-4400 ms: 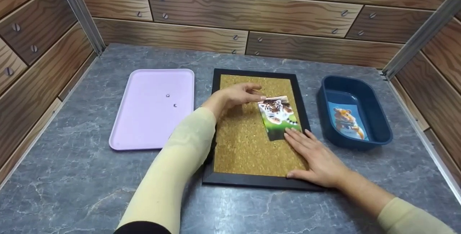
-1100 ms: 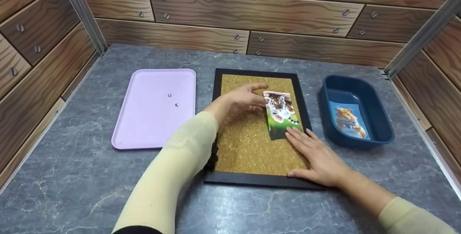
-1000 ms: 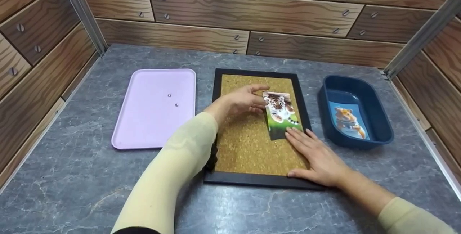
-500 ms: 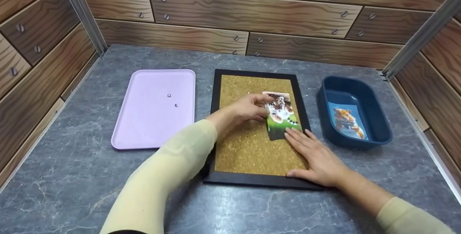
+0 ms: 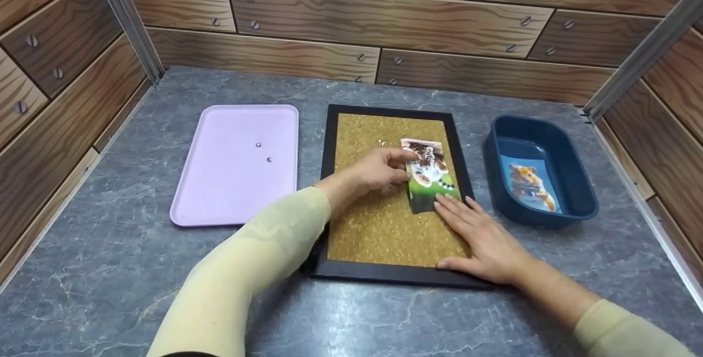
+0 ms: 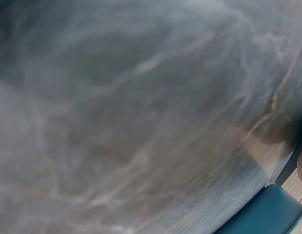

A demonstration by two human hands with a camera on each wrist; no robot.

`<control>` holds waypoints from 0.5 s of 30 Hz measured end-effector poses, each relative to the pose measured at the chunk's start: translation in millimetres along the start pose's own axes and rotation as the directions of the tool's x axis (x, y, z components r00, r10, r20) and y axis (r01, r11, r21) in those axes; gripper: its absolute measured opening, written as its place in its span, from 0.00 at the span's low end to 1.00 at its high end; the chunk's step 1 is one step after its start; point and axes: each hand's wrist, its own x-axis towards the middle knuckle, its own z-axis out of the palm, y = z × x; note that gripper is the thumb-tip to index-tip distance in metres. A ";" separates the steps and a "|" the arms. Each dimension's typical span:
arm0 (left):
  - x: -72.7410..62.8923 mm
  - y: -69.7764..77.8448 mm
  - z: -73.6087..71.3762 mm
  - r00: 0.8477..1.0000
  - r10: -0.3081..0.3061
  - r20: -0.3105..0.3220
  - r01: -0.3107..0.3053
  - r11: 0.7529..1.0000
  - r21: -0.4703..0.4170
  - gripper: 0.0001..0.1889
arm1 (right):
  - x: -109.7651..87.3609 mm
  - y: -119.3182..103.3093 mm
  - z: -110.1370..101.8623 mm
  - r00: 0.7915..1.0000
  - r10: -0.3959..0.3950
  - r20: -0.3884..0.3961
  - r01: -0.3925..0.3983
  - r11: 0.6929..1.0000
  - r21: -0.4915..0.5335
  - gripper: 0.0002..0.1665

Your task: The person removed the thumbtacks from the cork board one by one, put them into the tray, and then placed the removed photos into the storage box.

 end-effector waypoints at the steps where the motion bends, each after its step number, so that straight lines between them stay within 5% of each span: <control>1: 0.0 -0.5 0.0 1.000 0.004 0.002 -0.004 1.000 0.011 0.26 | 0.1 0.0 0.0 1.000 -0.002 0.000 0.002 1.000 0.000 0.62; 15: -1.8 -0.5 -0.9 0.999 -0.011 0.034 0.009 0.999 0.048 0.26 | 0.5 0.3 0.3 1.000 0.005 0.010 -0.005 1.000 -0.002 0.62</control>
